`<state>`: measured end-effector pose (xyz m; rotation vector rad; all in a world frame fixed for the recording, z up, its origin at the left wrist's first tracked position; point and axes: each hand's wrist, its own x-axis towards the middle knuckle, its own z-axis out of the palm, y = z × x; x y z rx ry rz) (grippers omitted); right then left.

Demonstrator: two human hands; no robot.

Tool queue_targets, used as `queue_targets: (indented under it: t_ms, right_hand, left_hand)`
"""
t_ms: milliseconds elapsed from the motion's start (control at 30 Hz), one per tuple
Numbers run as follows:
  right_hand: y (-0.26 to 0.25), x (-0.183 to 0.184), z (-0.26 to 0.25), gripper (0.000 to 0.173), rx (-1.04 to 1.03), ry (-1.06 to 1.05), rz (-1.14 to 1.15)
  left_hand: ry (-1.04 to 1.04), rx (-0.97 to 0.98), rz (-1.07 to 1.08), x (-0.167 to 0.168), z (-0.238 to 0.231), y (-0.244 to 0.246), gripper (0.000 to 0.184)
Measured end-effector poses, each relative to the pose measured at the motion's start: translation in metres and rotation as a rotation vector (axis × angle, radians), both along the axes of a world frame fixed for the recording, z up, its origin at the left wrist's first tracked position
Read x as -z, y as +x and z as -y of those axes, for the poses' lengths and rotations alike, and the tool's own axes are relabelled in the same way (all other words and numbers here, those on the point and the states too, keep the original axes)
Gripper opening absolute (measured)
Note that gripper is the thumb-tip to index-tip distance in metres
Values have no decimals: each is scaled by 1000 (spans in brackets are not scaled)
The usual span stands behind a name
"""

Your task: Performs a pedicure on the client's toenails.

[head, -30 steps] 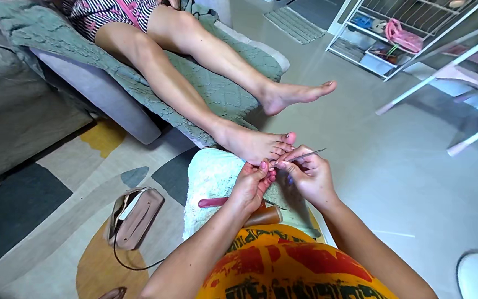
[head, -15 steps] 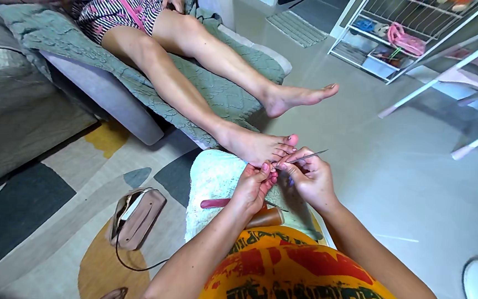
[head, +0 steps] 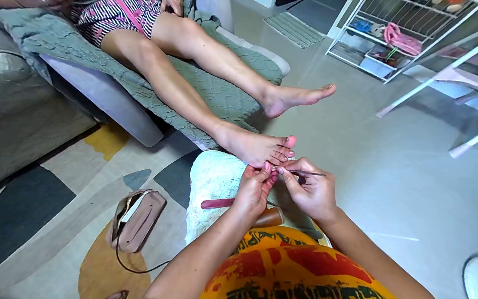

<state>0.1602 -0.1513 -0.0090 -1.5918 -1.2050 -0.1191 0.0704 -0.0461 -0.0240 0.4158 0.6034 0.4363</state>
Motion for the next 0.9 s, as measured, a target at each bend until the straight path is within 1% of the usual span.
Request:
queue_targets:
  t_ms: [133, 333, 433, 567, 667, 767, 900]
  right_hand:
    - [2, 3, -2, 8, 29, -1, 40]
    - [2, 3, -2, 5, 24, 31, -53]
    - [1, 4, -2, 6, 1, 29, -33]
    - [2, 5, -4, 7, 37, 20, -4]
    - [3, 6, -4, 6, 41, 36, -37]
    - [0, 4, -3, 5, 17, 53, -64]
    - [-1, 6, -4, 7, 22, 31, -10]
  left_hand:
    - [3, -2, 4, 1, 1, 0, 14]
    - [5, -10, -10, 0, 2, 0, 13]
    - [7, -6, -5, 0, 1, -1, 15]
    - [4, -5, -13, 1, 1, 0, 15]
    - [4, -11, -18, 0, 1, 0, 12]
    - [6, -12, -12, -1, 1, 0, 13]
    - [24, -3, 0, 0, 1, -2, 14]
